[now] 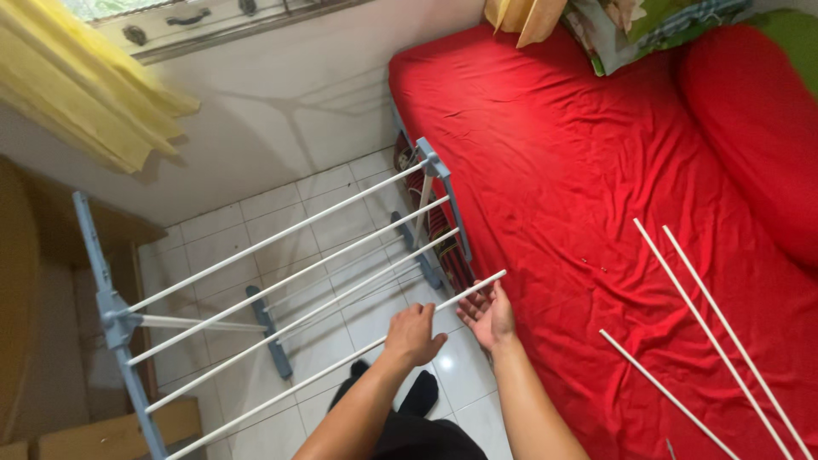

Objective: The person assembles a clothes drying rack by inserting white plastic rods into the frame and securing them with a screwdriver. The person repeatedly inserts rods and tightens screws to hold them in place.

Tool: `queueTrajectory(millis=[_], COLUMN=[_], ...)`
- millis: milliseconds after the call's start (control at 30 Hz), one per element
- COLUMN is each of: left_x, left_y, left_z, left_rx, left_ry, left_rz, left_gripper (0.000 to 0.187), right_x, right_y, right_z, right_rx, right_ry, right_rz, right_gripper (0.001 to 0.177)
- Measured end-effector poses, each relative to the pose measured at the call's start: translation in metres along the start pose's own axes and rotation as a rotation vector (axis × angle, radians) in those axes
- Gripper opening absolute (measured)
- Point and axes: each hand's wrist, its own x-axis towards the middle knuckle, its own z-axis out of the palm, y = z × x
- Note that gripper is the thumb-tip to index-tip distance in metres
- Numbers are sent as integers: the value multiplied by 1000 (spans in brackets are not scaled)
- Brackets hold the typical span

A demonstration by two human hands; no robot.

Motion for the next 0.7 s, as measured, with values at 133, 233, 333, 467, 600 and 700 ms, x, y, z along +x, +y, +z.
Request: queueTrajectory(millis=[133, 233, 333, 467, 600, 700], left_x=[31, 52, 72, 92, 113, 118], left_y=[27, 33, 30, 21, 14, 13], left_z=[3, -2, -5, -1, -13, -23], left_rx=[-117, -177, -193, -189, -220, -230], left_ry=[30, 38, 19, 35, 10, -49], left_rz=[18, 9, -13, 10, 51, 15], left_gripper=[54, 41, 28, 19, 15, 30], right_x=[15, 36, 71, 129, 163, 181], right_y=[-14, -23, -30, -43, -50, -60], right_z=[-21, -35, -41, -36, -20, -6], right_rx=[-87, -53, -40, -142, -344, -420], right_ry=[-98, -107, 15, 46, 76, 26], right_rz=[-24, 28, 50, 68, 132, 178], right_gripper=[72, 83, 75, 69, 59, 45])
